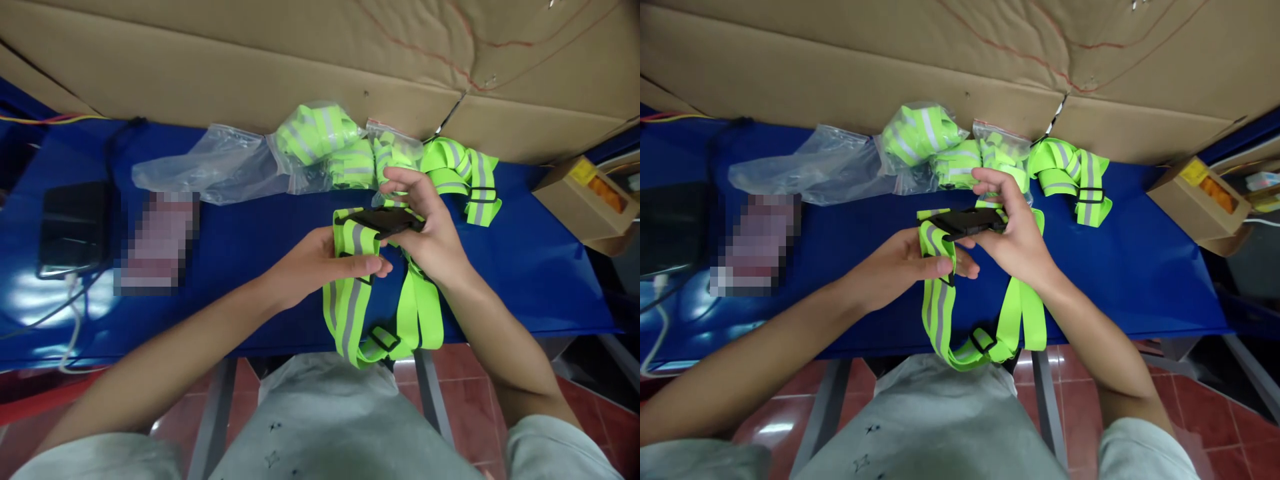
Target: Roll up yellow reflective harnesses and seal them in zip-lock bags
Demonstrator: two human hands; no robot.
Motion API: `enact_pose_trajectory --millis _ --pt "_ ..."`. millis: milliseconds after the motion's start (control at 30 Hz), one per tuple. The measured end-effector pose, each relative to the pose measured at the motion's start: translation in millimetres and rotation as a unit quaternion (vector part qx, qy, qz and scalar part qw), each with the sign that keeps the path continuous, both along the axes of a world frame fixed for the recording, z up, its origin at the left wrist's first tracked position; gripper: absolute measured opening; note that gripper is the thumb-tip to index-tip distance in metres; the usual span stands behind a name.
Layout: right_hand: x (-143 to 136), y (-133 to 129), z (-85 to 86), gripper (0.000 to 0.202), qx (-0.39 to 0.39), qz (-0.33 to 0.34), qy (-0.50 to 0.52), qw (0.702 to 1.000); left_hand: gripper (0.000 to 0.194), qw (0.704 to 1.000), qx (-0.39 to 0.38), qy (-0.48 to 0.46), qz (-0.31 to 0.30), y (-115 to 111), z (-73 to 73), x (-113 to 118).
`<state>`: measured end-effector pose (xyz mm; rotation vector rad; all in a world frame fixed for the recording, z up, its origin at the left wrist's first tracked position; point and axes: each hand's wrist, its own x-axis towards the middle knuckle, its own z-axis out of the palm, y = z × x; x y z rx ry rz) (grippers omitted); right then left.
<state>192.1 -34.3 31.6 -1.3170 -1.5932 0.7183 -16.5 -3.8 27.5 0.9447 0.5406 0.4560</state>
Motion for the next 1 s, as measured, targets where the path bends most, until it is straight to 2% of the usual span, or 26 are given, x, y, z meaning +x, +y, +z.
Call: enact_pose_trajectory --millis 67,133,200,267,367,467,600,633,767,833,933,1000 --pt "3.7 0.7 -0.7 0.067 -0.01 0.021 0.019 1.0 0.034 1.0 -0.01 -0.007 0.001 -3.9 -1.5 1.5" --pt "10.3 3.4 1.3 0.076 -0.04 0.093 0.064 0.993 0.024 0.999 -0.003 -0.035 0.002 -5.0 1.1 -0.7" --pt "17.0 7.4 3.2 0.092 -0.076 0.172 0.121 0.975 0.022 0.996 -0.003 -0.089 -0.001 -2.3 7.0 -6.4" --pt "19.5 10.8 2.1 0.1 -0.113 0.201 0.172 0.958 0.019 0.99 -0.022 -0.137 0.003 3.6 13.8 -13.5" --pt "12.6 10.6 -4.0 0.097 -0.177 0.177 0.209 0.945 0.017 0.986 -0.034 -0.163 0.031 13.9 19.3 -21.2" --pt "1.6 2.9 -8.2 0.091 -0.227 0.161 0.219 0.935 0.02 0.986 -0.015 -0.149 0.068 21.9 16.9 -22.2" --pt "-0.4 -7.1 -8.0 0.056 -0.231 0.149 0.245 0.93 0.019 0.987 0.01 -0.143 0.069 26.2 9.9 -19.0" --pt "0.9 -7.8 -8.4 0.054 -0.237 0.145 0.255 0.926 0.019 0.987 0.012 -0.146 0.065 26.1 8.9 -18.4" --pt "2.6 -4.7 -12.3 0.086 -0.267 0.163 0.317 0.895 0.019 0.985 -0.012 -0.167 0.045 22.9 8.1 -18.2" --pt "0.7 -1.7 -13.7 0.09 -0.296 0.184 0.338 0.874 0.018 0.985 -0.023 -0.165 0.05 21.4 7.8 -18.0" --pt "-2.3 1.8 -15.1 0.07 -0.337 0.172 0.358 0.853 0.023 0.987 0.018 -0.126 0.102 20.0 4.9 -16.1" --pt "-3.4 3.4 -17.5 0.056 -0.339 0.148 0.362 0.855 0.029 0.987 0.045 -0.096 0.124 18.9 2.2 -14.4"
